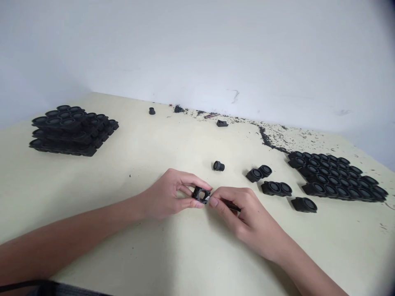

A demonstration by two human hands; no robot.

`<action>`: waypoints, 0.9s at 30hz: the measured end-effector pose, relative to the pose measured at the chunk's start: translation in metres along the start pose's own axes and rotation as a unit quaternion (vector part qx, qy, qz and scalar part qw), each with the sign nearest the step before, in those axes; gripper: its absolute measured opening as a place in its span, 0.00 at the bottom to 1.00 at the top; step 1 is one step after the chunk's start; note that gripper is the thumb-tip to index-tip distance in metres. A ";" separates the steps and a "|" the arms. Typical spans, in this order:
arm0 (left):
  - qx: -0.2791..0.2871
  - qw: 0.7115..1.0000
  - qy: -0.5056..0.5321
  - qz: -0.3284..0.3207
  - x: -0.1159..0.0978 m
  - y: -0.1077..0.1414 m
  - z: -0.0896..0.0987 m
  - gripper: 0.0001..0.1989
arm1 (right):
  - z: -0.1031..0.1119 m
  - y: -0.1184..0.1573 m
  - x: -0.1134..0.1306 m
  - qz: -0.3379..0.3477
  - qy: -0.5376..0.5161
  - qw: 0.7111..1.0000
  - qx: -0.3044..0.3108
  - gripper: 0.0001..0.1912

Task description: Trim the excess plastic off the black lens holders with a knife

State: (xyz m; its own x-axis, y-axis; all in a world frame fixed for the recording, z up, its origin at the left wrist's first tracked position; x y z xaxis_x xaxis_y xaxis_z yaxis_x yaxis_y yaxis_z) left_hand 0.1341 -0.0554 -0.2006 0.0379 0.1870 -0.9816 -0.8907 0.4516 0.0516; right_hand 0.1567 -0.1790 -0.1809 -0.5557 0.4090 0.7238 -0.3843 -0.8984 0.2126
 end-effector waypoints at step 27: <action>-0.002 1.000 -0.014 0.023 0.000 0.001 0.001 0.18 | 0.014 0.007 0.000 0.018 0.003 0.996 -0.088 0.14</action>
State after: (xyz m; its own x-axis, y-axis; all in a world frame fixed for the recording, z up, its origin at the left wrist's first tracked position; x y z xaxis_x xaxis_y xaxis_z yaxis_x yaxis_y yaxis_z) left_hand 0.1335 -0.0537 -0.2008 0.0099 0.2325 -0.9726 -0.8939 0.4379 0.0956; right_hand 0.1643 -0.1877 -0.1706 -0.5755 0.3788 0.7248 -0.4867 -0.8709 0.0687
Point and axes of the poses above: each hand's wrist, its own y-axis away from the middle knuckle, its own z-axis out of the back of the hand, x = y × z, the point moved 9 cm from there along -y, towards the middle knuckle, and after that the axes turned 15 degrees about x, right-handed, at the moved point
